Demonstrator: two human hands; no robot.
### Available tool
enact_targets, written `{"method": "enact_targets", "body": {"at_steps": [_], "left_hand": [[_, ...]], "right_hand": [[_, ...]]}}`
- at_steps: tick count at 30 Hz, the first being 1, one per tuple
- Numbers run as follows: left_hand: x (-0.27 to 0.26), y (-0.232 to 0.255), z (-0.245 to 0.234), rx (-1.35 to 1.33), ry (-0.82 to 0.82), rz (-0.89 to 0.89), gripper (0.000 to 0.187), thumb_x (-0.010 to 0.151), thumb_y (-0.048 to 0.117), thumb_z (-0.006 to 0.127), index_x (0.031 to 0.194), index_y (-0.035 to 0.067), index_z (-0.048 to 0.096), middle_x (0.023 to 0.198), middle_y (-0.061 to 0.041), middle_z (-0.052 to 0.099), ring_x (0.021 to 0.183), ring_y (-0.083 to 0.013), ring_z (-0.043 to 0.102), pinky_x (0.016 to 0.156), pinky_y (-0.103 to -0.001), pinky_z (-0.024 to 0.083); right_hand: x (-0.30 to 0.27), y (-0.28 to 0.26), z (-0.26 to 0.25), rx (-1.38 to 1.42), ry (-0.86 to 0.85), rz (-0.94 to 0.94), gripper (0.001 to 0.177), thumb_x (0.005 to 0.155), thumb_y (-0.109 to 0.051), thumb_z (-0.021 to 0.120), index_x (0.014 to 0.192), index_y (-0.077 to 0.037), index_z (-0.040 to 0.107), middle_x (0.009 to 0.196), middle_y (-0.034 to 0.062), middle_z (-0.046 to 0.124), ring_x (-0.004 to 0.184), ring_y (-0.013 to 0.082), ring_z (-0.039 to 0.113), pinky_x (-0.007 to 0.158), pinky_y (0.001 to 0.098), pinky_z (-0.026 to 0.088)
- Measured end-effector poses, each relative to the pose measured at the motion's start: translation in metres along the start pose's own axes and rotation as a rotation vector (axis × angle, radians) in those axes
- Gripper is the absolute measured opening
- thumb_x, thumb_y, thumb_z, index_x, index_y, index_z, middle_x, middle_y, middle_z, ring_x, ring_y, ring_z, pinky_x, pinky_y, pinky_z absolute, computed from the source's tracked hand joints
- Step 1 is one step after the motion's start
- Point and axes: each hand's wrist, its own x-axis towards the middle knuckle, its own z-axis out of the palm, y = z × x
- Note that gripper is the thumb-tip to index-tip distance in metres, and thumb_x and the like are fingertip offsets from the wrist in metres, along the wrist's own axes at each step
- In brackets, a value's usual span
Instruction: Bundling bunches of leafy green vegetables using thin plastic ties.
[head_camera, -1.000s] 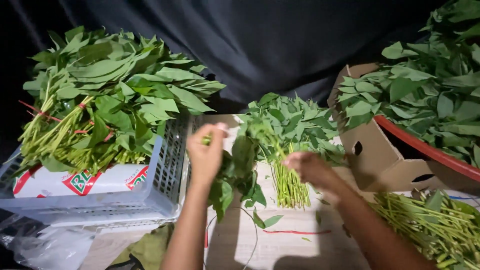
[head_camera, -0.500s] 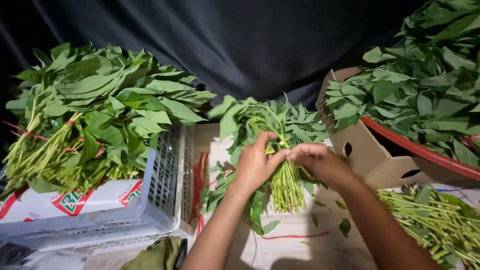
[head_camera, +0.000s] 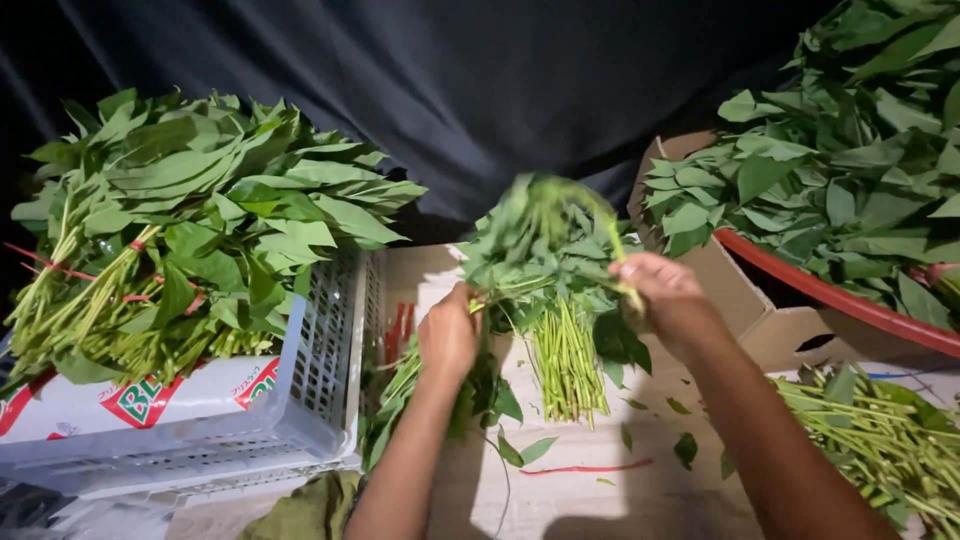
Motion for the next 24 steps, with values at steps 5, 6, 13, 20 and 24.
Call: {"method": "enact_targets", "body": {"at_steps": [5,6,13,20,24], "left_hand": [[0.006,-0.058,0.053,0.168,-0.202,-0.14,0.014,0.095,0.029,0.062,0.109,0.027,0.067,0.096,-0.008,0.076,0.097,-0.0338,0.075,0.086,-0.047,0.06],[0.004,-0.063,0.058,0.189,-0.241,-0.126,0.023,0.091,0.035,0.069,0.113,0.027,0.069,0.103,-0.008,0.074,0.097,-0.0341,0.075,0.086,-0.047,0.06],[-0.041,0.118,-0.073,-0.127,-0.043,0.311,0.034,0.098,0.02,0.064,0.13,0.01,0.069,0.132,-0.019,0.061,0.104,-0.0403,0.071,0.09,-0.055,0.058],[-0.031,0.113,-0.026,-0.119,0.036,0.588,0.026,0.103,0.033,0.053,0.115,0.018,0.069,0.124,0.001,0.066,0.067,-0.0407,0.071,0.067,-0.055,0.061],[-0.022,0.095,0.005,-0.099,-0.045,0.557,0.024,0.102,0.036,0.05,0.101,0.018,0.065,0.093,-0.004,0.065,0.069,-0.0406,0.071,0.061,-0.054,0.058]], "right_hand": [[0.015,-0.02,-0.022,0.163,-0.041,-0.132,0.018,0.102,-0.014,0.061,0.116,-0.004,0.066,0.08,0.004,0.059,0.059,0.0072,0.053,0.048,0.0179,0.048],[0.011,-0.025,-0.02,0.145,-0.067,-0.131,0.019,0.102,-0.012,0.061,0.117,-0.001,0.066,0.08,0.0044,0.06,0.057,0.0064,0.053,0.046,0.0175,0.048],[0.009,-0.013,0.009,0.012,-0.136,-0.121,0.017,0.097,-0.004,0.062,0.11,0.003,0.07,0.065,0.0045,0.06,0.047,0.0075,0.055,0.042,0.0206,0.05],[0.022,0.027,0.026,0.097,-0.135,-0.09,0.011,0.093,-0.006,0.068,0.104,-0.002,0.069,0.057,0.0062,0.056,0.042,0.0124,0.056,0.04,0.0225,0.049],[0.021,0.037,0.032,0.077,-0.114,-0.105,0.013,0.091,-0.008,0.073,0.099,0.001,0.069,0.065,0.0111,0.063,0.045,0.0126,0.06,0.038,0.0208,0.049]]}}
